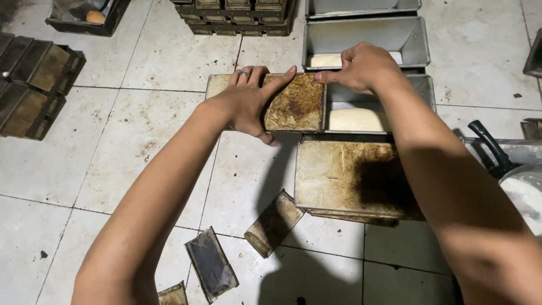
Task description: Organize and place lids on metal bread tins containing dough.
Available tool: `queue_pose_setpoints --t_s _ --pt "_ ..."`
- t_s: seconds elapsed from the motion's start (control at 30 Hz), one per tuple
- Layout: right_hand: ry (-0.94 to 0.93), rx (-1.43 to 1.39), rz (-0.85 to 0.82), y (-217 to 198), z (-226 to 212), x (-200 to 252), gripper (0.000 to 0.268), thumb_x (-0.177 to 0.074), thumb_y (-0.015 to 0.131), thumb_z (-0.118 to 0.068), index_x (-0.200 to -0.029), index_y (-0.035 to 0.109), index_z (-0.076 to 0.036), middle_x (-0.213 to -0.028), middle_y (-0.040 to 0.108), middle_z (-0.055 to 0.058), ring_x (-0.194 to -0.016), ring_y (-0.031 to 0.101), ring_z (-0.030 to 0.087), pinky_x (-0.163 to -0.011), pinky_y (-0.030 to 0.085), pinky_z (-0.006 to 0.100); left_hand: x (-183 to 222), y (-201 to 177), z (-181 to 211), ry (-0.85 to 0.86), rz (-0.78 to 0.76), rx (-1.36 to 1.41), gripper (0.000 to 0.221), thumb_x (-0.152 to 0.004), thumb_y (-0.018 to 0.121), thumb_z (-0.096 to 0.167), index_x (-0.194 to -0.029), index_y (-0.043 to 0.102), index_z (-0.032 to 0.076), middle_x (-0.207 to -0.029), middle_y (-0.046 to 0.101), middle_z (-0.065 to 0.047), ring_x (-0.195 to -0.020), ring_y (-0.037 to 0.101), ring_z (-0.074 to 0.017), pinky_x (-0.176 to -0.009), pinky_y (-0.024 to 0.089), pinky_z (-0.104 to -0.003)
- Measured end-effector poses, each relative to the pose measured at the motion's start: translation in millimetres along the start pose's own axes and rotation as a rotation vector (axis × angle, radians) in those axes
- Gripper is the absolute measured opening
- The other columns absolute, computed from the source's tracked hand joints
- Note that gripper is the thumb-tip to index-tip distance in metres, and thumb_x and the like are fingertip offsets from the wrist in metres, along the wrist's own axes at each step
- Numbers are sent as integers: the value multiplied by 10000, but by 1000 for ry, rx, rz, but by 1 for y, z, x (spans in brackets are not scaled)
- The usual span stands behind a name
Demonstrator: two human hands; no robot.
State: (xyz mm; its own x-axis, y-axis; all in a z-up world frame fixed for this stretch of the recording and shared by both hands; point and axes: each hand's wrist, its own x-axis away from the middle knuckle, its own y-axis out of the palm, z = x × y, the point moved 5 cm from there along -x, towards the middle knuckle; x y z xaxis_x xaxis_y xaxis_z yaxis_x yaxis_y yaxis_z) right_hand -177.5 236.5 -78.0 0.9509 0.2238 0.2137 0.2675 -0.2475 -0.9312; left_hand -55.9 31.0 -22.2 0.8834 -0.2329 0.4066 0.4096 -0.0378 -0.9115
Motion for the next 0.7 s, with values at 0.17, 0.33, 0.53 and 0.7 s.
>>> queue_pose_setpoints --t_s 0.17,0.33,0.53,0.7 --pt "18 -79 -44 -12 -7 15 682 -786 787 -753 -849 672 -83 -860 686 96 -921 714 287 -950 508 531 -20 -14 -10 -138 40 452 1122 -574 295 872 -1577 326 371 -1647 360 -5 -1479 389 -312 -1204 257 -640" --pt "-31 -114 -31 -10 -4 13 680 -804 818 -712 -880 697 -47 -879 714 139 -874 730 316 -903 516 516 -67 3 -22 -147 190 387 806 -747 443 820 -1220 717 226 -1342 672 -71 -1283 602 -329 -1171 293 -657" --pt "-87 -54 -46 -3 1 3 613 -921 787 -660 -847 678 -62 -795 674 106 -768 696 278 -847 517 470 -77 2 -18 -194 117 416 624 -783 499 745 -1064 766 257 -1029 759 -33 -1011 709 -226 -1048 467 -533" --pt "-75 -99 -31 -8 2 5 617 -947 812 -613 -717 578 -91 -642 524 50 -607 586 225 -720 503 434 -89 7 -20 -136 135 536 578 -867 557 694 -1126 703 199 -1023 700 -31 -927 665 -215 -943 480 -439"
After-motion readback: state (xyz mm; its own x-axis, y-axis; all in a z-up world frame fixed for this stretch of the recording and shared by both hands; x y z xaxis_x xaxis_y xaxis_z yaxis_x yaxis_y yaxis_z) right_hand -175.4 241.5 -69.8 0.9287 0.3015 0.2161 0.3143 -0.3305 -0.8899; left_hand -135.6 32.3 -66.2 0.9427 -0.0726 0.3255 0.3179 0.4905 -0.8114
